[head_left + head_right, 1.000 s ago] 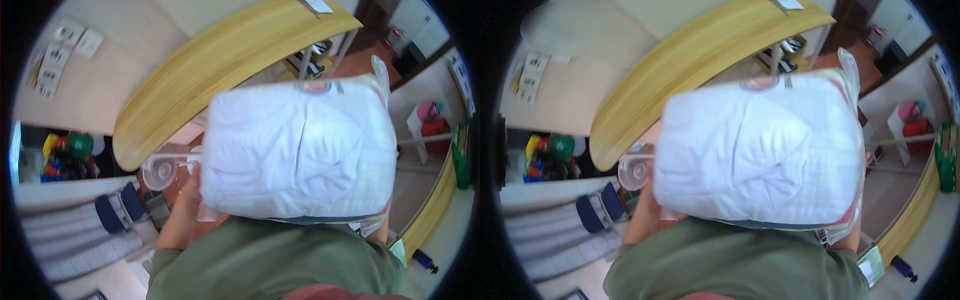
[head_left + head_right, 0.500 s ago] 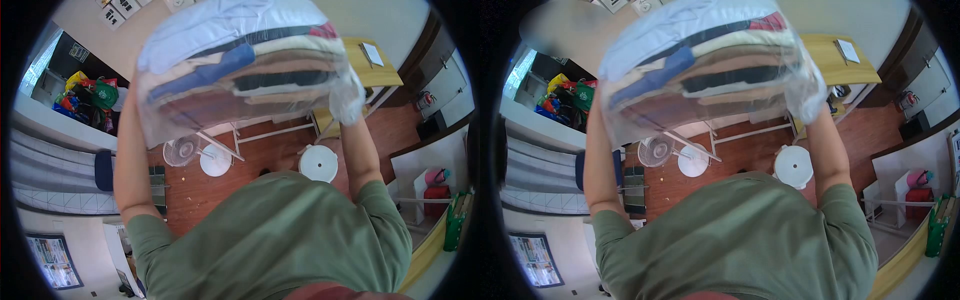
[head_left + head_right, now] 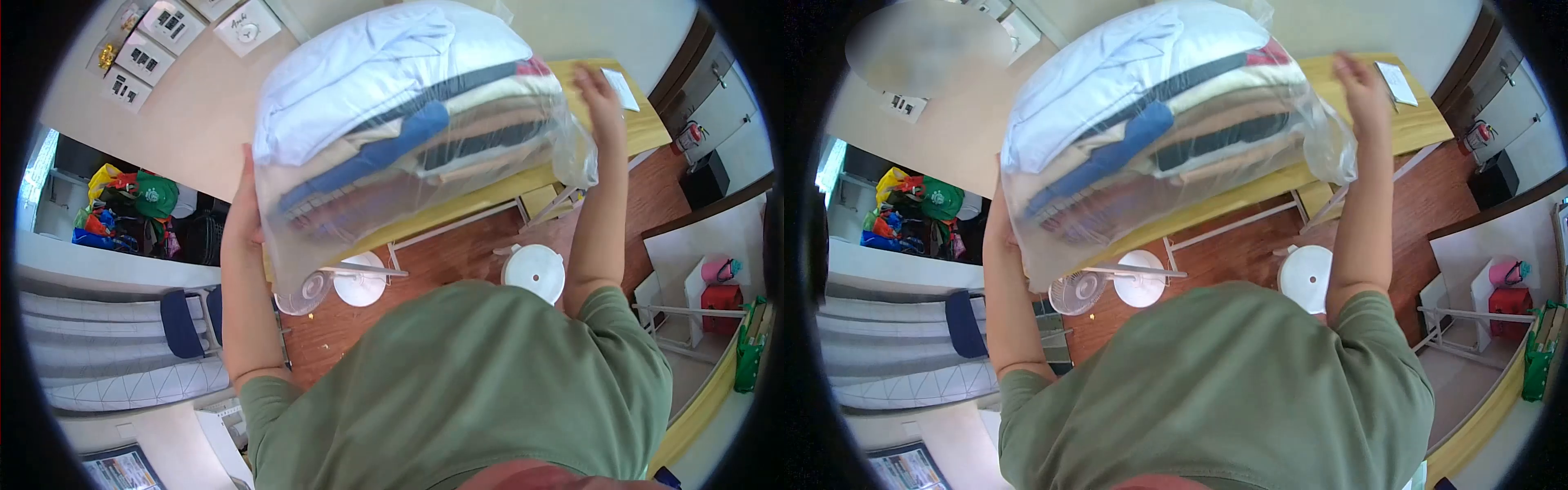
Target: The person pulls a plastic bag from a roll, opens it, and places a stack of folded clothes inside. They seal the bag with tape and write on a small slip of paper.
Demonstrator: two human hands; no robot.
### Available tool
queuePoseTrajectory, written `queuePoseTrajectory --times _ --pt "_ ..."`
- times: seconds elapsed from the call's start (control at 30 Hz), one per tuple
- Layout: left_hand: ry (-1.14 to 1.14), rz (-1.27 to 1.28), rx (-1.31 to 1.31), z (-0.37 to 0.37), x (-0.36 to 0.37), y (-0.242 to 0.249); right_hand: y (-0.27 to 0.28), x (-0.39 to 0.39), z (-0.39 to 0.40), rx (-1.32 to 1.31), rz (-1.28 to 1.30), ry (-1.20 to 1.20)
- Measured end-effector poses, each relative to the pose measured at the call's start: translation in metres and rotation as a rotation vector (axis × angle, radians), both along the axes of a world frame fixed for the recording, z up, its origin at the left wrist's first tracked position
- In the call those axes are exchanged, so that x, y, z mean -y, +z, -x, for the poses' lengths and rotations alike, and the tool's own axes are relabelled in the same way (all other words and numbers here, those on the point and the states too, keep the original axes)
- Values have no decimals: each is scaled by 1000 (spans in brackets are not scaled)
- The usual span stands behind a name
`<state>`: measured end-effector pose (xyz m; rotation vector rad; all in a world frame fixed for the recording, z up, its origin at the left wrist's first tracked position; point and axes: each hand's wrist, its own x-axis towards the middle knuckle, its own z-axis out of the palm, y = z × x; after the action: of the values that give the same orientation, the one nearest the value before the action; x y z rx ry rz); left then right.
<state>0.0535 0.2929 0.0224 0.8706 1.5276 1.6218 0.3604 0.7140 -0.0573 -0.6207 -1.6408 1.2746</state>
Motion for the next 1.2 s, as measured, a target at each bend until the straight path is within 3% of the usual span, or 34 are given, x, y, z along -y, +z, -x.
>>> queuePoseTrajectory --times 0.03,0.1,0.13,0.23,0.27,0.33,0.37,0.43,0.47,0.53,0.57,0.6,0.7,0.77,0.83,0.9,1.0,1.1,1.2 --pt "-13 -38 172 9 10 -6 12 14 -9 -129 -190 -256" --pt "32 -29 359 2 31 -12 17 111 -5 -378 -350 -188" --pt "53 -45 324 -2 41 -17 28 165 1 -513 -434 -142" --pt "66 -93 120 -17 71 -32 21 242 47 -187 -1148 479" --pt "241 47 -6 -49 75 -19 14 238 53 27 -1386 433" --pt "309 316 -536 -81 98 -32 -4 192 43 337 -1263 409" --pt "441 429 -532 -97 104 -37 -9 165 26 340 -1419 241" --pt "662 663 -497 -124 108 -49 -37 94 -6 347 -1366 -40" --pt "614 571 -592 -139 114 -52 -49 49 -24 303 -1349 -195" --pt "477 377 -798 -166 123 -43 -62 -4 -66 537 -1112 -484" --pt "351 301 -701 -173 127 -31 -77 -28 -88 594 -968 -625" --pt "493 239 -600 -167 132 -35 -83 -38 -99 649 -822 -763" --pt "870 -61 -301 -107 141 -62 -36 51 -82 290 -989 -613" --pt "888 -71 -135 -99 111 -56 -14 126 -45 128 -1033 -348" --pt "453 -53 -611 -104 94 -73 -5 185 -13 88 -1188 -78" --pt "505 -250 -1120 -129 90 -52 11 242 10 110 -1299 43" --pt "643 -209 -272 -114 109 -49 19 299 39 206 -1069 232" --pt "385 82 70 -54 82 -96 26 341 63 425 -1041 294" --pt "362 16 46 -56 70 -87 24 362 85 414 -1167 272"
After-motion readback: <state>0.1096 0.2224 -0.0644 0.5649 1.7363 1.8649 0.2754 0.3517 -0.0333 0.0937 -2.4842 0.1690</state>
